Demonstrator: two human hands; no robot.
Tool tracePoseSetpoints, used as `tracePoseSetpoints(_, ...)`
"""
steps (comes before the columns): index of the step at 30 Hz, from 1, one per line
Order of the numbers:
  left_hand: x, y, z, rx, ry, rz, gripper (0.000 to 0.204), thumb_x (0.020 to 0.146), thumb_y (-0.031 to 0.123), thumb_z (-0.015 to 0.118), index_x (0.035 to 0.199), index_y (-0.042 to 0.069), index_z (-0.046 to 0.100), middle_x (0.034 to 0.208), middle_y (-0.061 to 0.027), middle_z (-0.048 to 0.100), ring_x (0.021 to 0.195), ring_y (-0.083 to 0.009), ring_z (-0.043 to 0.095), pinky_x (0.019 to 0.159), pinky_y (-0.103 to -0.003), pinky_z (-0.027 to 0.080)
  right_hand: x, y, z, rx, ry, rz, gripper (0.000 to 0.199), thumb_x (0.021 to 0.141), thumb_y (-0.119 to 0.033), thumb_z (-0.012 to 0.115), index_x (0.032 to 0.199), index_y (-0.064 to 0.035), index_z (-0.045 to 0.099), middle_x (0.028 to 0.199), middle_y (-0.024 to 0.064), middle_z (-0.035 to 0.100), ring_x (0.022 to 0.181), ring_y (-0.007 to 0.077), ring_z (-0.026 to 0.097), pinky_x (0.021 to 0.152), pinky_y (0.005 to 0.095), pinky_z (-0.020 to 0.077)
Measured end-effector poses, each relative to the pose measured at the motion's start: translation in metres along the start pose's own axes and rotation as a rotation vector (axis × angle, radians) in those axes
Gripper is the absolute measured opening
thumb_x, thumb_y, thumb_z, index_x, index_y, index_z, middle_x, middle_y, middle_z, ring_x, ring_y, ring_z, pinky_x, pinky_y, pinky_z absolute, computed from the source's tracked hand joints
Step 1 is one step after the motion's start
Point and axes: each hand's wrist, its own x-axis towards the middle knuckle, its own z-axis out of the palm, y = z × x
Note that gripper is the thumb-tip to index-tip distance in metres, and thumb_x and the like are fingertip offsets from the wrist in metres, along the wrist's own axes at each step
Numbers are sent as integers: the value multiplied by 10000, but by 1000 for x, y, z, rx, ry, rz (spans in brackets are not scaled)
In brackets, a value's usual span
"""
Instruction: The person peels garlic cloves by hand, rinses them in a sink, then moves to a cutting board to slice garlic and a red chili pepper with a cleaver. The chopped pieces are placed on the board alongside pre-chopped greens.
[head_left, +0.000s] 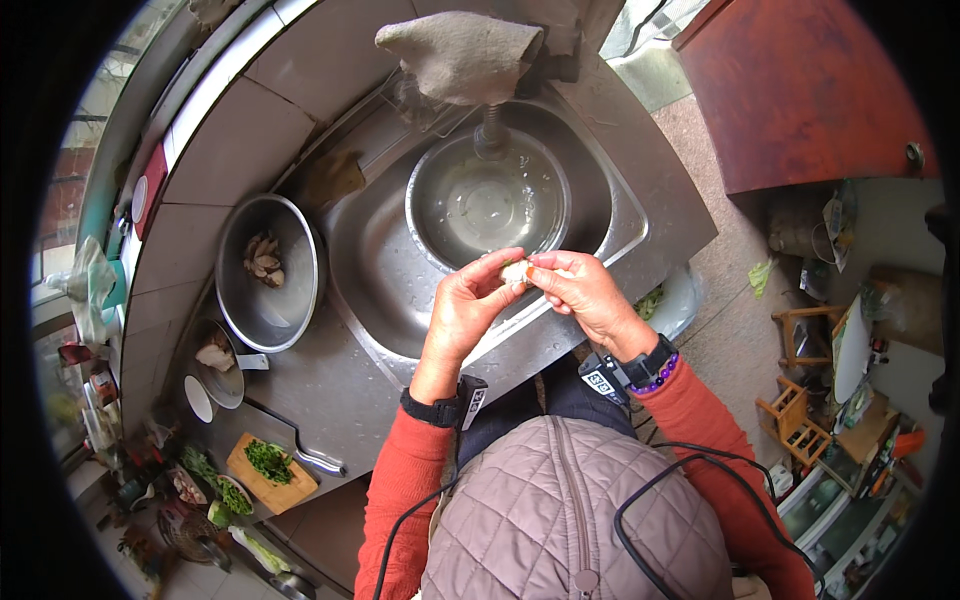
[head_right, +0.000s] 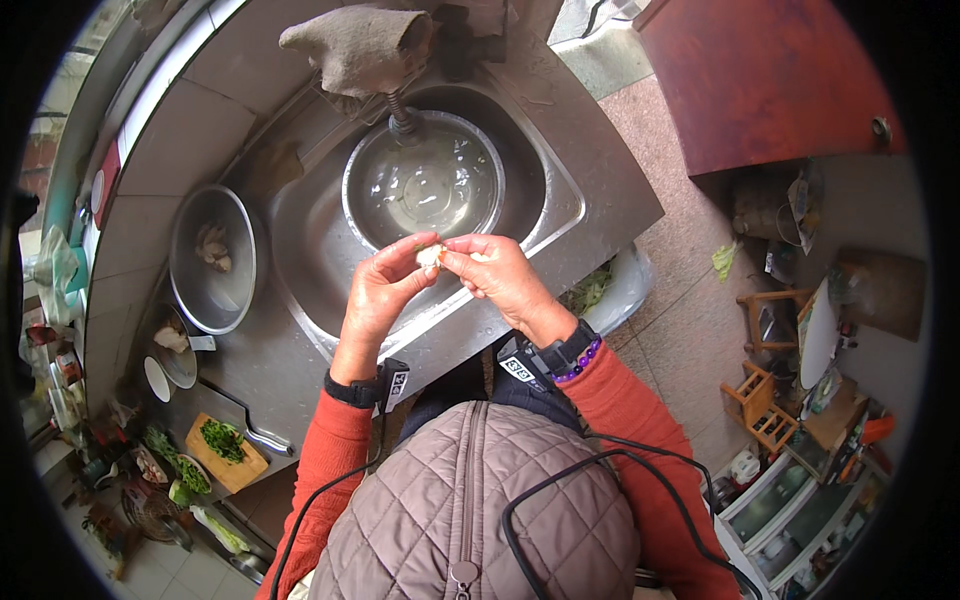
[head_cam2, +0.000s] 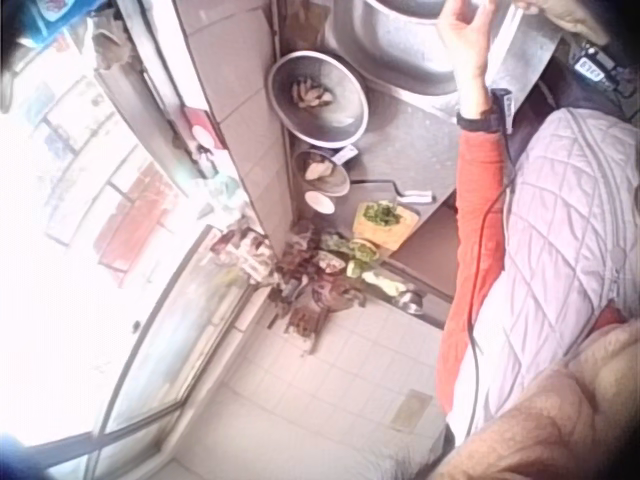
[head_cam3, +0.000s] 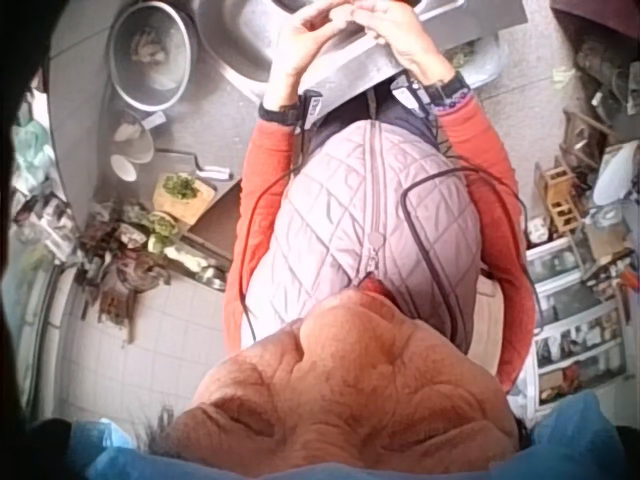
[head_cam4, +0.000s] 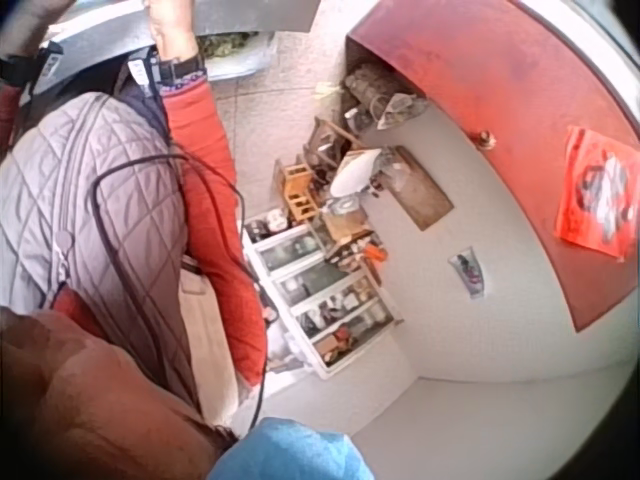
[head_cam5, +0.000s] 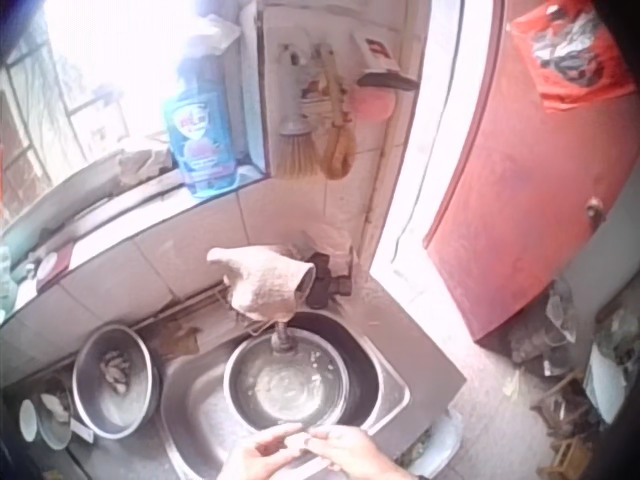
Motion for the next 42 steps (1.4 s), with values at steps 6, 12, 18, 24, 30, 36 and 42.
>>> tracePoseSetpoints(6,-1,-2,-8,-10,13,32,422,895,62,711,1296,-5,598,1173,-83,672,1023,-133,636,889,-282,526,1,-2,9,-21,13,-23,289,966,-202,649,1163,8,627,848,-43,609,611,-2,428,513,160,336)
tracePoseSetpoints(12,1,-4,-12,-62,109,25,406,956,123,652,1323,-13,544,1130,-78,665,956,-143,663,847,-297,563,-1,-3,17,95,-5,-24,270,975,-183,634,1167,5,618,848,-41,598,605,3,424,510,159,334)
tracePoseSetpoints(18,1,8,-21,-242,86,45,243,943,120,649,1162,65,560,1040,-11,575,843,-90,588,764,-244,513,1,-2,28,-166,75,-319,215,961,-132,649,1150,-31,637,920,-15,642,682,29,525,580,182,427)
tracePoseSetpoints(24,0,13,-14,73,87,3,157,918,203,715,974,64,669,826,53,606,682,-18,480,602,-181,394,0,-8,36,-645,199,-604,206,890,-36,677,1093,0,670,1005,85,693,912,147,669,773,277,535)
tracePoseSetpoints(30,-5,14,-10,177,147,-24,203,918,220,709,1023,46,696,811,49,623,631,-11,474,548,-170,374,0,-9,36,-809,241,-684,235,852,-20,693,1085,3,678,962,117,694,879,178,683,768,287,542)
tracePoseSetpoints(36,-3,7,-13,156,191,45,195,934,220,686,1027,53,723,732,70,589,591,-14,469,521,-186,377,3,-2,32,-513,171,-514,246,928,-85,660,1156,7,672,946,40,690,752,83,603,648,221,490)
tracePoseSetpoints(42,-5,6,-13,241,189,23,177,921,174,688,1014,28,726,779,39,651,625,-34,510,556,-215,424,3,2,28,-262,89,-308,329,1004,-200,586,1249,16,627,941,-9,674,641,0,452,551,165,385)
